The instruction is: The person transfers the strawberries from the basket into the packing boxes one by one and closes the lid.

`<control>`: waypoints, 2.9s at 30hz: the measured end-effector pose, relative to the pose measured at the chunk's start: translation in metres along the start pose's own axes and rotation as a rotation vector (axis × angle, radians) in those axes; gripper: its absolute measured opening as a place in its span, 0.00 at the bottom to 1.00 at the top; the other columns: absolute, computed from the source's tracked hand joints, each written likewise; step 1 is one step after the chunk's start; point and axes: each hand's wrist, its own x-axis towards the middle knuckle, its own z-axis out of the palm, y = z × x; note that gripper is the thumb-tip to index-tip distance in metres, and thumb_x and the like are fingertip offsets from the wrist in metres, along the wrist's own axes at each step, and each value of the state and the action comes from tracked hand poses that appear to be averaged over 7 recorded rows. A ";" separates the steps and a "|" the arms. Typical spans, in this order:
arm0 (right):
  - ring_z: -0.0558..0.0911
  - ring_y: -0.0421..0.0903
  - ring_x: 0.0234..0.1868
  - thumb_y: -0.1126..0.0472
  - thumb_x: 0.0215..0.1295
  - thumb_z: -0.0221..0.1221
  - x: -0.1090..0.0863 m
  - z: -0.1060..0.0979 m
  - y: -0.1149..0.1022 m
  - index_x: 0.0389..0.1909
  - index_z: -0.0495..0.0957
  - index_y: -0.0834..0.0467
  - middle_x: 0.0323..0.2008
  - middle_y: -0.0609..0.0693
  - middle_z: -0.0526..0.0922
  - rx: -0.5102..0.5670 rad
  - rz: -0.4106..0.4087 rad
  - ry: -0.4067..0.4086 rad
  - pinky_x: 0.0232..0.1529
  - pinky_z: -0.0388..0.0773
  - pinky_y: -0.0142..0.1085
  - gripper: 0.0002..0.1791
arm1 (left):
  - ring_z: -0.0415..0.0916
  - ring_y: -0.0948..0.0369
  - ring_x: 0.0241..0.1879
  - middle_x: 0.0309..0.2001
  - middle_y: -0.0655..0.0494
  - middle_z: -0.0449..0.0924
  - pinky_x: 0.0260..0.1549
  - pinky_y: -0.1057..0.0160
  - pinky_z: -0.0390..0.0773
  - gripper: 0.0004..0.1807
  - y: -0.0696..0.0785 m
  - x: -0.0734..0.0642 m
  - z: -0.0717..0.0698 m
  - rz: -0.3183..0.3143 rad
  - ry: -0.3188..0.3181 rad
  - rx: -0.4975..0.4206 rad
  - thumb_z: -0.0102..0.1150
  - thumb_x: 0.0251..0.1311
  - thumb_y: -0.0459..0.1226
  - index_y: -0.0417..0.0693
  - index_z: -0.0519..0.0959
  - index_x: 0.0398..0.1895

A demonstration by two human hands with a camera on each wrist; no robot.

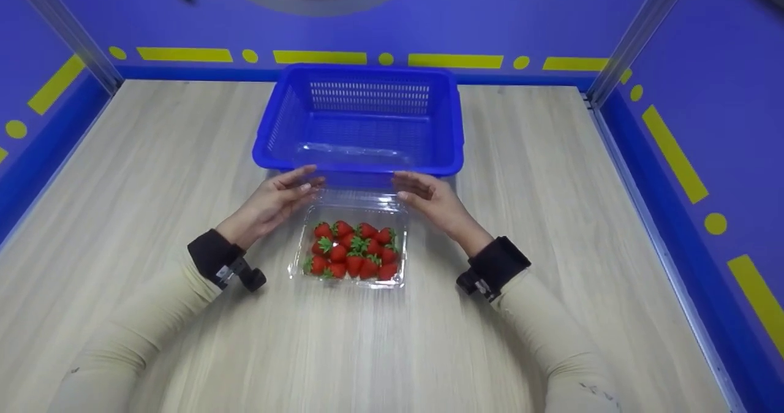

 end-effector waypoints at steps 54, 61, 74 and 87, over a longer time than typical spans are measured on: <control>0.81 0.63 0.63 0.88 0.56 0.51 -0.050 0.011 -0.003 0.59 0.82 0.62 0.61 0.60 0.84 -0.856 -0.596 -0.176 0.75 0.50 0.15 0.32 | 0.90 0.63 0.35 0.34 0.54 0.91 0.35 0.70 0.88 0.13 -0.038 -0.093 -0.018 -0.513 -0.328 0.128 0.49 0.75 0.31 0.31 0.79 0.52; 0.81 0.63 0.63 0.86 0.59 0.52 -0.050 0.012 -0.004 0.59 0.82 0.63 0.61 0.60 0.84 -0.855 -0.569 -0.160 0.74 0.50 0.15 0.29 | 0.90 0.63 0.35 0.34 0.54 0.91 0.35 0.72 0.88 0.12 -0.042 -0.092 -0.016 -0.491 -0.307 0.116 0.49 0.75 0.31 0.32 0.80 0.51; 0.79 0.64 0.65 0.85 0.59 0.54 -0.051 0.017 -0.002 0.58 0.82 0.65 0.62 0.61 0.83 -0.831 -0.549 -0.099 0.76 0.54 0.19 0.27 | 0.90 0.63 0.34 0.32 0.54 0.91 0.34 0.72 0.88 0.12 -0.042 -0.090 -0.015 -0.470 -0.281 0.107 0.46 0.75 0.31 0.34 0.80 0.45; 0.81 0.45 0.56 0.64 0.76 0.52 -0.091 0.012 -0.010 0.69 0.58 0.71 0.58 0.60 0.76 0.035 0.315 -0.096 0.56 0.83 0.29 0.27 | 0.90 0.63 0.37 0.36 0.55 0.92 0.38 0.72 0.88 0.16 -0.042 -0.090 -0.018 -0.459 -0.319 0.118 0.46 0.76 0.31 0.27 0.77 0.55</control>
